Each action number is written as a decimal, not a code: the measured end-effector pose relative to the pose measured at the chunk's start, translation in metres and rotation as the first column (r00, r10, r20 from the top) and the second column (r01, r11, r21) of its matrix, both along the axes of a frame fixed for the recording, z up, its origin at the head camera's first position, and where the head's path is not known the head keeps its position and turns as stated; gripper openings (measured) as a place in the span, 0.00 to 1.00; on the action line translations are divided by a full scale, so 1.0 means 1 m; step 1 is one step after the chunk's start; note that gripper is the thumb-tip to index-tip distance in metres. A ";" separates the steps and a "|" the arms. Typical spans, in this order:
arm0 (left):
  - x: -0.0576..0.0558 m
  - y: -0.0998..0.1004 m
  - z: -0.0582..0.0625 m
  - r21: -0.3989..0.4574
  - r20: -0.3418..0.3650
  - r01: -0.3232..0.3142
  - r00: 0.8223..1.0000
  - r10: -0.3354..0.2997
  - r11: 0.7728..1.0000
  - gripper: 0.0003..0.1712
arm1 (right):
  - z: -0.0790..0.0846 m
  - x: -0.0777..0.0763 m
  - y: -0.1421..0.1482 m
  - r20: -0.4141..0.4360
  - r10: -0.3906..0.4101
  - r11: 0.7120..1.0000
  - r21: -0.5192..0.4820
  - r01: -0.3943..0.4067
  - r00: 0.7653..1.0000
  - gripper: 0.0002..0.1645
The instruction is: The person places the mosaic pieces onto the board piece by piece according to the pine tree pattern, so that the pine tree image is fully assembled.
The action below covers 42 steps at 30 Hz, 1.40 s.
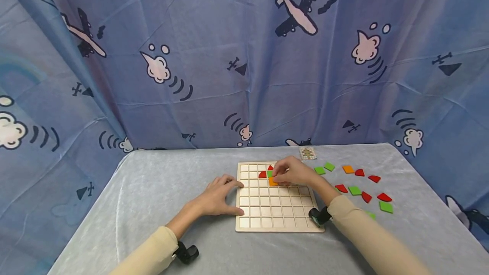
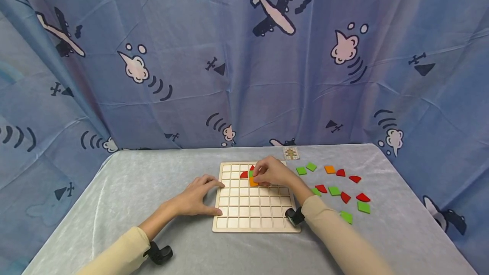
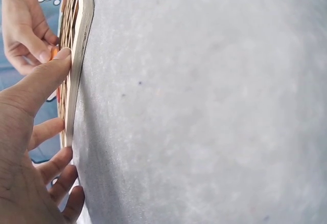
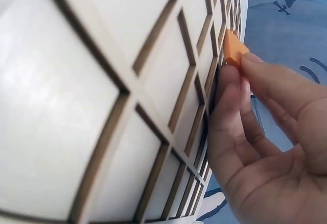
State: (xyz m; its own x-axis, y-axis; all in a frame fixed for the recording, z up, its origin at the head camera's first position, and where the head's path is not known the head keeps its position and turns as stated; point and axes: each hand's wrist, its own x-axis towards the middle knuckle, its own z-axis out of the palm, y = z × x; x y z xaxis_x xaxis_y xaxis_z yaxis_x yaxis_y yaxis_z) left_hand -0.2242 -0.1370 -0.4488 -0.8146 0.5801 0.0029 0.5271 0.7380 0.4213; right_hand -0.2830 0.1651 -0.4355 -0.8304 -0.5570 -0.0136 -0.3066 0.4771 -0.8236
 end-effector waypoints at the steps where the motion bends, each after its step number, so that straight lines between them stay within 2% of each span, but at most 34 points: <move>1: 0.000 0.000 0.000 -0.001 -0.002 0.000 1.000 0.000 1.000 0.43 | 0.000 0.000 0.000 -0.002 0.000 1.000 0.004 0.001 1.000 0.04; 15: 0.000 0.000 -0.001 0.007 -0.003 0.003 1.000 -0.003 1.000 0.43 | 0.002 0.005 -0.003 -0.022 -0.004 1.000 0.016 0.004 1.000 0.06; 26: 0.000 0.000 -0.001 0.005 0.001 -0.002 1.000 0.002 1.000 0.43 | 0.000 0.003 0.001 -0.033 -0.008 1.000 0.025 0.009 0.999 0.05; 33: 0.000 0.000 0.000 0.008 0.003 0.003 1.000 -0.003 1.000 0.43 | 0.006 0.007 0.013 -0.036 0.007 1.000 -0.004 -0.008 0.999 0.07; 39: -0.001 0.000 0.000 0.000 0.007 -0.006 1.000 0.006 1.000 0.43 | 0.011 0.010 0.028 -0.083 -0.024 0.999 0.042 0.027 0.996 0.09; 42: -0.001 0.000 0.000 -0.004 0.009 -0.005 1.000 0.005 1.000 0.43 | 0.009 0.009 0.038 -0.058 -0.048 0.997 0.050 0.051 0.997 0.10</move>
